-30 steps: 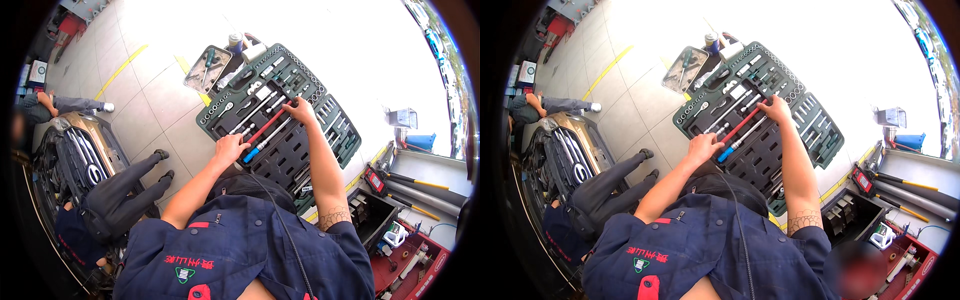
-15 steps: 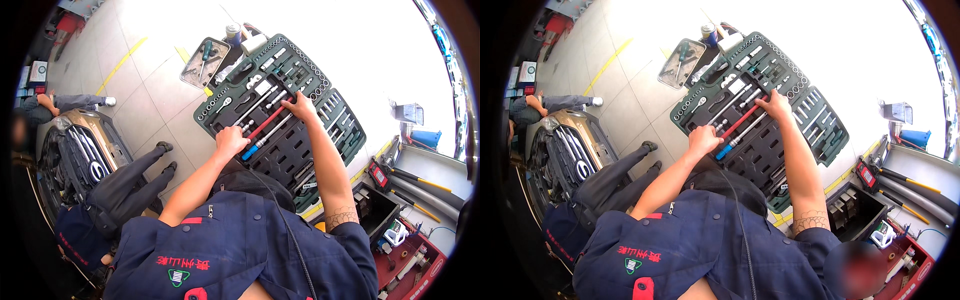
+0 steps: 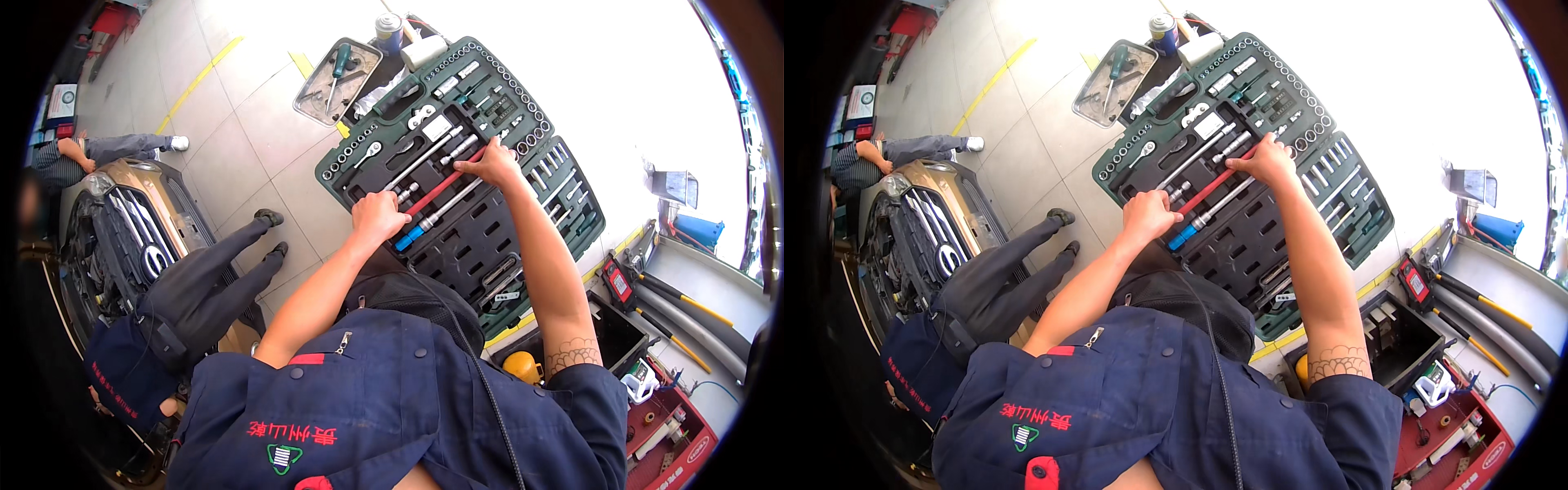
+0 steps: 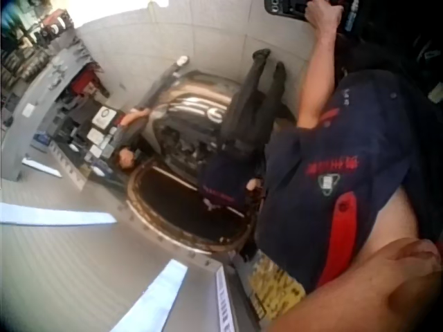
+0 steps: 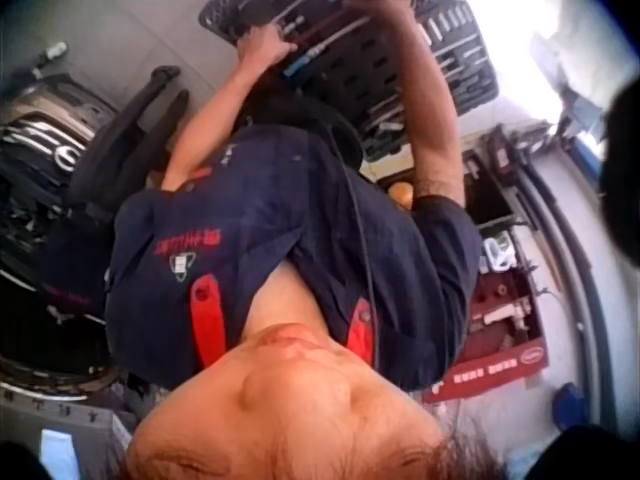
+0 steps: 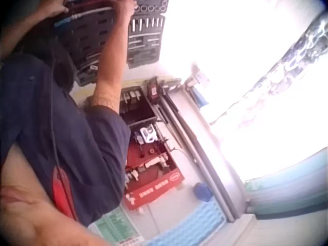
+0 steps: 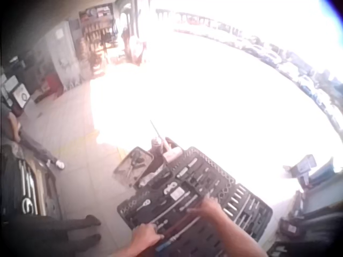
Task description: The person pours blue fluid into the engine bay and uses a ratchet wrench to tighten bolts on the engine. The person also organizes tools in a toolbox.
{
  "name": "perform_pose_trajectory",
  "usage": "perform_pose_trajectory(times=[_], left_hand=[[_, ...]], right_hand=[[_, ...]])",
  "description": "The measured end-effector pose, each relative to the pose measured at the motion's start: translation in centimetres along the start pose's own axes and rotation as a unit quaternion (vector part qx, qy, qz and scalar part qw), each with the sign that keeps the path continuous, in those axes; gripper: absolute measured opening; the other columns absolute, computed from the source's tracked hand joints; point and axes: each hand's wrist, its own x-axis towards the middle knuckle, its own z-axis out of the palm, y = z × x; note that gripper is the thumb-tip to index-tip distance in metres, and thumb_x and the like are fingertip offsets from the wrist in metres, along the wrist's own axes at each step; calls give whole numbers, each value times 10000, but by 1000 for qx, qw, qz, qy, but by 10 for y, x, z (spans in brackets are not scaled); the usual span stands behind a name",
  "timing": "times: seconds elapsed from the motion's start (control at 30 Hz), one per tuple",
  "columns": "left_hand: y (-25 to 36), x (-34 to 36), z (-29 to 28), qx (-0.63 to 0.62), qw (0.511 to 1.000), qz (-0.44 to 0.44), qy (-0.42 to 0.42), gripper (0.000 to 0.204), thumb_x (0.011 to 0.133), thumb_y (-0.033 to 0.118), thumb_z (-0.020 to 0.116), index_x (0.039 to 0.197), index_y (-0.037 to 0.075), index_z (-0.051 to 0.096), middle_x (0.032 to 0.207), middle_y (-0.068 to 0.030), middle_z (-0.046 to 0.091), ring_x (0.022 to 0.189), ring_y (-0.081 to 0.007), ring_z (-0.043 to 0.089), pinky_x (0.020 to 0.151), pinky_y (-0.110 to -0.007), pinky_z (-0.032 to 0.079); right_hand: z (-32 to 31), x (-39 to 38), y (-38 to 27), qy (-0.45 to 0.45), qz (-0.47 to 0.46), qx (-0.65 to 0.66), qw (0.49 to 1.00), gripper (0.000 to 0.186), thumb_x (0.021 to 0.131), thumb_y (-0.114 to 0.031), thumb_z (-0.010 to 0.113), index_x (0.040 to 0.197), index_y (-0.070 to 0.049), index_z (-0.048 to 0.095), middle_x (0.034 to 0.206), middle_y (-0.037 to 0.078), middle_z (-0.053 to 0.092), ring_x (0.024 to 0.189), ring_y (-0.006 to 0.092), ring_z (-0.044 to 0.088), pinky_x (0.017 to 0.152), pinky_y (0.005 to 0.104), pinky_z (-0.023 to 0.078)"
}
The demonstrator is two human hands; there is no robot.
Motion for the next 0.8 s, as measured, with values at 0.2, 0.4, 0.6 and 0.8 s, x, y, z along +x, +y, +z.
perform_pose_trajectory(times=[0.2,0.4,0.6,0.8], left_hand=[[1,1,1,-18,1000,4,2,350,750,363,893,804,75,703,846,-133,758,900,-339,733,789,-446,548],[-2,-3,0,-30,1000,2,-6,345,766,361,885,820,74,701,864,-133,760,918,-335,733,804,-440,549],[-3,-9,-3,-33,999,18,-5,343,805,380,859,858,75,710,915,-141,767,947,-334,736,837,-450,557],[-9,-12,11,-49,998,39,23,333,839,378,834,876,72,709,899,-145,759,937,-340,735,829,-469,552]], right_hand=[[-1,1,-7,8,23,-20,999,1212,661,-706,883,1430,118,437,1395,294,590,1352,444,522,1102,481,479],[2,-5,-3,10,23,5,1000,1245,630,-712,896,1453,98,428,1403,296,580,1351,442,524,1112,473,476],[-2,-55,-48,152,-43,-80,984,1062,738,-544,890,1532,-39,398,1468,267,484,1418,421,439,1094,537,444],[2,-67,-50,10,-22,-54,998,728,774,-747,762,813,-22,725,940,155,754,960,265,743,810,392,578]])
